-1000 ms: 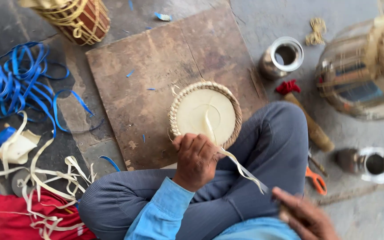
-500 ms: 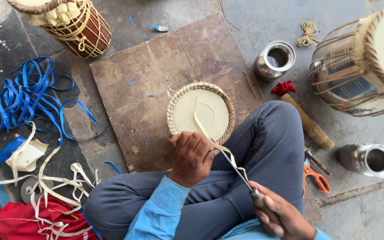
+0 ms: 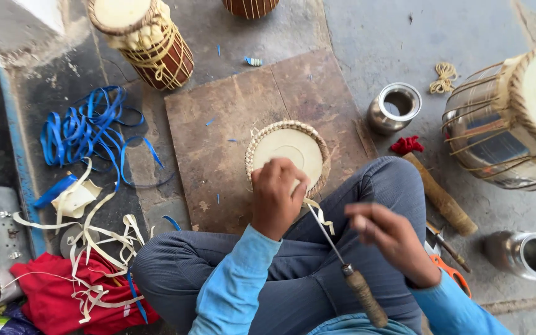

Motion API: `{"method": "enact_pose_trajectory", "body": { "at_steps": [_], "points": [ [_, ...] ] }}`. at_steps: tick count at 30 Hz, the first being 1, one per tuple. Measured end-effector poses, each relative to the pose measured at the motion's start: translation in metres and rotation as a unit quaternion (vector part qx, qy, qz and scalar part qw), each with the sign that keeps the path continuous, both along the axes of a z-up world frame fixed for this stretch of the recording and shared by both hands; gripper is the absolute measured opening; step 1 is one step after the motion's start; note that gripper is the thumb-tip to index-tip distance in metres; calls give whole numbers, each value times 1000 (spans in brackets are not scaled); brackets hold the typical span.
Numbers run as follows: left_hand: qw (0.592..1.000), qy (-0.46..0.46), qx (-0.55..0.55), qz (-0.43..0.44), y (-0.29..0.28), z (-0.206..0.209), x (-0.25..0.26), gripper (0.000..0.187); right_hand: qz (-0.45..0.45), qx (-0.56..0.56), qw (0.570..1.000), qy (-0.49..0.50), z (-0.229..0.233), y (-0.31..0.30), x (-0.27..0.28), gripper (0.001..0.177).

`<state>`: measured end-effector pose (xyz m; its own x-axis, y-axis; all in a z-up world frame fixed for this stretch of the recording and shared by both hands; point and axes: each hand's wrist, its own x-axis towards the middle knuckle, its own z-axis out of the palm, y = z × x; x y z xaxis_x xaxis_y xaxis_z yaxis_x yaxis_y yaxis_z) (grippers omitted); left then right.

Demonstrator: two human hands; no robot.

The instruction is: The person sits cross-legged on the floor and uses a wooden mallet to hammer a white strap around the rim of a small drum. They repeatedly pull the strap tight and strike it to secure it in place, working on the same drum throughout the clip.

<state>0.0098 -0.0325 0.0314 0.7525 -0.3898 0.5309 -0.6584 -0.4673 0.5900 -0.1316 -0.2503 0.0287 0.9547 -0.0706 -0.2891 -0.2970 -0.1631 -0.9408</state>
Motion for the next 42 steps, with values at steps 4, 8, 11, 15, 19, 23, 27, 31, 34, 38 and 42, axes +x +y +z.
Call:
{"method": "enact_pose_trajectory", "body": {
  "at_steps": [4, 8, 11, 15, 19, 23, 27, 31, 34, 38, 42],
  "points": [
    [992, -102, 55, -41, 7, 2, -15, 18, -78, 95, 992, 38, 15, 5, 39, 36],
    [993, -103, 54, -23, 8, 0, -21, 18, 69, 44, 995, 53, 8, 13, 56, 23],
    [999, -37, 10, 10, 4, -5, -31, 18, 87, 160, 982, 56, 11, 12, 51, 24],
    [995, 66, -72, 33, -2, -6, -43, 18, 33, 265, 962, 65, 17, 13, 50, 26],
    [995, 88, -47, 22, -1, 1, -43, 21, 20, 250, 968, 21, 14, 17, 57, 31],
    [981, 160, -80, 70, -15, -2, -45, 20, 33, 235, 971, -1, 10, 26, 64, 31],
    [976, 147, -137, 86, -18, -5, -43, 18, 54, 170, 983, -50, 13, 33, 67, 36],
    [983, 31, -70, 168, 4, -1, -29, 12, 33, -109, 991, -72, 24, 29, 42, 47],
    [981, 42, -116, 149, 12, -5, -26, 12, 77, -74, 994, -38, 26, 26, 5, 57],
    [966, 131, -176, 133, 10, -18, -26, 12, 106, 106, 972, 182, 14, 45, -37, 78],
    [969, 105, -174, 142, 7, -25, -28, 13, 77, 141, 968, 191, -4, 52, -46, 53]
  ]
}}
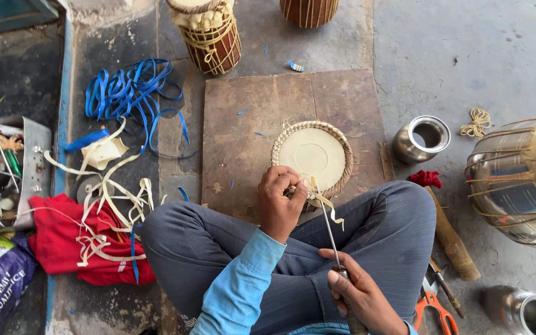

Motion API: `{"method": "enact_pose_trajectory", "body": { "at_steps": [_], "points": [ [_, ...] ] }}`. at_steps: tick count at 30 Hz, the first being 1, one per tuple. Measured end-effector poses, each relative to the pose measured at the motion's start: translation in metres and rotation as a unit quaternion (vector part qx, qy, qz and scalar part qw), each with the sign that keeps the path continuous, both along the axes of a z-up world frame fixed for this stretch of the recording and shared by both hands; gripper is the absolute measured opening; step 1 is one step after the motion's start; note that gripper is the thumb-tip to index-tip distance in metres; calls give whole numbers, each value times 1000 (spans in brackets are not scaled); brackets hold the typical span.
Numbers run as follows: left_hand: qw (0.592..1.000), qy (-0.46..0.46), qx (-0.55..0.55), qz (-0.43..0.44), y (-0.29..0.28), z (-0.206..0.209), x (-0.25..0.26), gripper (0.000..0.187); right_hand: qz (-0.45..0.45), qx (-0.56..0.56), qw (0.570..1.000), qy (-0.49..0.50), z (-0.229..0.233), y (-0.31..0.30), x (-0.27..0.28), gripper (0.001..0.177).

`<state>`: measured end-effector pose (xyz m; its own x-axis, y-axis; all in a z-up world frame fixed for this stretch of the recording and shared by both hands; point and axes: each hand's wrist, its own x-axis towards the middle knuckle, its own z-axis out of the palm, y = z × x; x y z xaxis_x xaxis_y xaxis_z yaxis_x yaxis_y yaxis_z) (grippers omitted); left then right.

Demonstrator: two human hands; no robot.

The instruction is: The person sits cross-legged on the floor and uses a wooden mallet to hammer a white strap around the rim of a small drum. They repeatedly pull the strap tight and strike it to secure it in place, working on the same drum throughout the clip.

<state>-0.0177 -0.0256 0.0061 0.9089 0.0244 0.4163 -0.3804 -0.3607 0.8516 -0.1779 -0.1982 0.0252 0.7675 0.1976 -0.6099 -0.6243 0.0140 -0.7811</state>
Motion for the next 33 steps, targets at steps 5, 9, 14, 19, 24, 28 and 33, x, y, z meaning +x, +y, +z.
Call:
{"method": "enact_pose_trajectory", "body": {
  "at_steps": [5, 9, 14, 19, 24, 28, 33],
  "points": [
    [999, -25, 19, 18, -3, -4, 0, 15, -19, 27, 999, 21, -7, -3, 1, 50],
    [999, -29, 26, 24, -7, -7, 0, 15, -23, 42, 999, 6, -10, -1, 0, 49],
    [996, -26, 80, 36, -13, -4, -4, 15, -20, 49, 999, -1, -15, -3, -1, 48],
    [991, -53, 116, 43, -19, 0, -11, 11, -39, 157, 987, -6, -31, -9, -7, 42],
    [986, -57, 157, 17, -17, 2, -17, 10, -97, 291, 952, 24, -39, -10, -3, 42],
    [987, -77, 139, -11, -9, -6, -14, 12, -119, 495, 859, 54, -28, -8, -11, 36],
    [980, -63, 176, -65, -19, -5, -19, 13, 127, -251, 937, -208, -3, -65, -33, 43]
  ]
}}
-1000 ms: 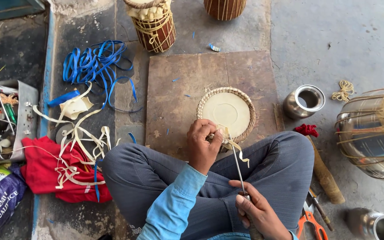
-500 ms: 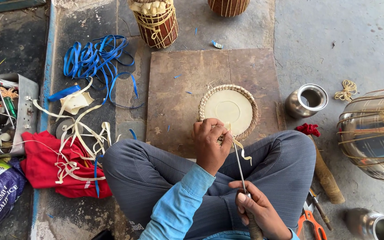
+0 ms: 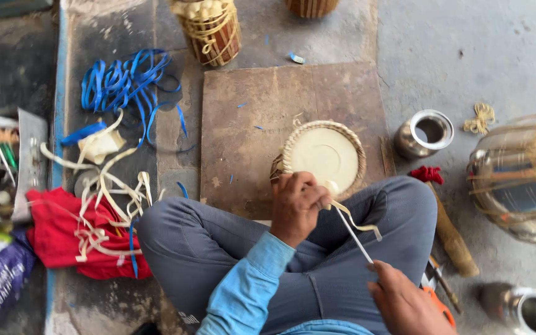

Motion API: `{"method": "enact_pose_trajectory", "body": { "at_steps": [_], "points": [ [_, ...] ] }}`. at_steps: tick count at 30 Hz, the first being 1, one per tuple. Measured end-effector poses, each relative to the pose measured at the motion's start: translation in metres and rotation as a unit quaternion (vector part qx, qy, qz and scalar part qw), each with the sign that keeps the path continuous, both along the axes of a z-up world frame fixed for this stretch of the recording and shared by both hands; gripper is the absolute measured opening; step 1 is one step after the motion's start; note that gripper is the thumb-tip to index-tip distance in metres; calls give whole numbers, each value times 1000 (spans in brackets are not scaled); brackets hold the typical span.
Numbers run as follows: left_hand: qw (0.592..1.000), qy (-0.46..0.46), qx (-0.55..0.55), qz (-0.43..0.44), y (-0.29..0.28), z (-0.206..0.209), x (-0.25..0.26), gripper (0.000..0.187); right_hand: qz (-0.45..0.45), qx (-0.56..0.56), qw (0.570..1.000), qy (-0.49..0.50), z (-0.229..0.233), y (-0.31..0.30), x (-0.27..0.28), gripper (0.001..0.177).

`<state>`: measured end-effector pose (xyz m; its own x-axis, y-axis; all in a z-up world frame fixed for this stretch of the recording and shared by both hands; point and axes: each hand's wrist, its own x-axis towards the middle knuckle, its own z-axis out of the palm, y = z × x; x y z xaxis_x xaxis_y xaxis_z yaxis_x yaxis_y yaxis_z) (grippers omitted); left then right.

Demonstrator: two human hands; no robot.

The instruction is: The person sits cross-legged on the floor and uses a wooden mallet to hammer a white strap around the rim of a small drum. They repeatedly pull the strap tight and strike it to secure it in place, working on the same drum throughout the clip.

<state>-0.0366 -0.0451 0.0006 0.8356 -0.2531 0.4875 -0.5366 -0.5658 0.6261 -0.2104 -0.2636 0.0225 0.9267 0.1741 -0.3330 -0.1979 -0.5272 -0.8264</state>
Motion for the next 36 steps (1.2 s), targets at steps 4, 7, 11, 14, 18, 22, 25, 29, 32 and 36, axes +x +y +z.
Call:
{"method": "enact_pose_trajectory", "body": {
  "at_steps": [4, 7, 11, 14, 18, 22, 25, 29, 32, 36],
  "points": [
    [999, 0, -14, -49, -2, 10, -3, 10, 50, -216, 974, 36, -26, -38, -18, 41],
    [997, -10, 1, -76, 1, 7, 2, 10, 90, -211, 959, 165, -68, -71, -62, 36],
    [994, 32, -45, -93, 29, 6, 32, 9, 85, -307, 937, 142, -97, -117, -115, 38],
    [990, 51, -70, -111, 40, 12, 42, 11, 242, -382, 891, -35, -82, -100, -85, 44],
    [986, 99, -38, -127, 47, 13, 42, 12, 227, -271, 892, -283, -45, 2, 4, 43],
    [985, 73, 1, -156, 54, 29, 46, 22, 315, -198, 908, -194, -40, 100, 77, 26],
    [987, 62, 71, -132, 54, 42, 33, 36, 324, -100, 922, -187, -35, 117, 90, 28],
    [984, 8, 124, -130, 49, 46, 30, 36, 320, -14, 940, -113, -13, 85, 100, 48],
    [981, 45, 123, -146, 55, 44, 39, 27, 141, -33, 985, -89, 11, 49, 103, 33],
    [969, 170, 109, -142, 74, 43, 75, 12, -108, -65, 985, -117, 40, 19, 115, 27]
  ]
}}
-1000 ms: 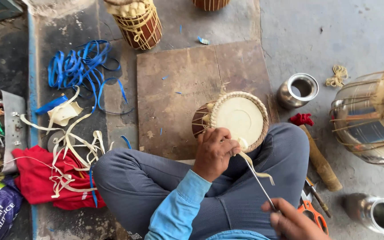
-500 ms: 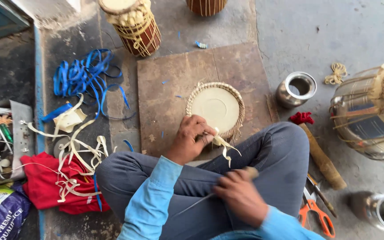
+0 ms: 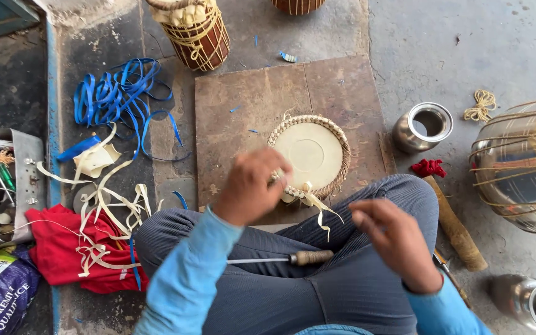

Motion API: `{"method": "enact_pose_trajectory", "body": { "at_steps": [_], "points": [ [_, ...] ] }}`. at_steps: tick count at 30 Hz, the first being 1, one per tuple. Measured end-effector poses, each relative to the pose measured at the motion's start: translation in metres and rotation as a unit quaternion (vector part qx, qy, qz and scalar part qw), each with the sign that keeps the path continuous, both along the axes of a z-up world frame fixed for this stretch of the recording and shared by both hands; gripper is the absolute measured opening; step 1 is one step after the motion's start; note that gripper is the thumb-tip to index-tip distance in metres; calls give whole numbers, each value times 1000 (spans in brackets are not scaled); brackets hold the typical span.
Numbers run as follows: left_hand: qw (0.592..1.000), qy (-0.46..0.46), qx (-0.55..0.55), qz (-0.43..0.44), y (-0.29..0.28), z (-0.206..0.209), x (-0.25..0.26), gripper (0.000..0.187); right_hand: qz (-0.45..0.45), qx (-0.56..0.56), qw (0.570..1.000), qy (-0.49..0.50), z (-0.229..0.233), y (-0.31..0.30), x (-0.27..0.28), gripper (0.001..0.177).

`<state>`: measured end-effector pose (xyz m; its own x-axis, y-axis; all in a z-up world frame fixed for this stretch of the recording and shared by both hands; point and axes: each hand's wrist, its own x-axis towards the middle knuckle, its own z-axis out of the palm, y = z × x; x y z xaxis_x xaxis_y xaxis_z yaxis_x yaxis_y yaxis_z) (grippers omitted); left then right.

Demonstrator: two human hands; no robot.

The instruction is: The person sits cross-legged on the floor and uses a wooden mallet to hammer a white strap around the rim of a small drum. They repeatedly pull the strap tight and strike it to secure it in place, working on the same drum throughout the clip.

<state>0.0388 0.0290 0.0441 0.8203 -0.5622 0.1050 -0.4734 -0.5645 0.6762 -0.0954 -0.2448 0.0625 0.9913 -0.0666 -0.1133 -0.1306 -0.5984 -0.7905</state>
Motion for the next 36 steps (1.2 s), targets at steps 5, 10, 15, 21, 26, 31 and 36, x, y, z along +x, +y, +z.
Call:
{"method": "enact_pose_trajectory", "body": {
  "at_steps": [5, 10, 15, 21, 26, 31, 36],
  "points": [
    [950, -264, 53, 157, -48, -23, 48, 52, 47, 143, 983, 106, -22, 23, 33, 29],
    [966, -145, 76, 198, -73, -54, 47, 53, 32, 288, 944, 158, -55, 33, 28, 28],
    [962, -223, 30, 157, -66, -54, 24, 38, 32, 352, 916, 191, -54, 37, -4, 23],
    [956, -258, 24, 140, -60, -45, 12, 33, 39, 373, 904, 206, -44, 24, -42, 26],
    [961, -247, 14, 123, -71, -39, -11, 30, 129, 356, 925, 27, -48, 35, -39, 24],
    [959, -250, 13, 133, -69, -41, -11, 28, 57, 521, 842, 126, -64, 52, -35, 25],
    [962, -239, 3, 135, -68, -49, -12, 26, -11, 561, 826, 62, -83, 64, -57, 27]
  ]
}}
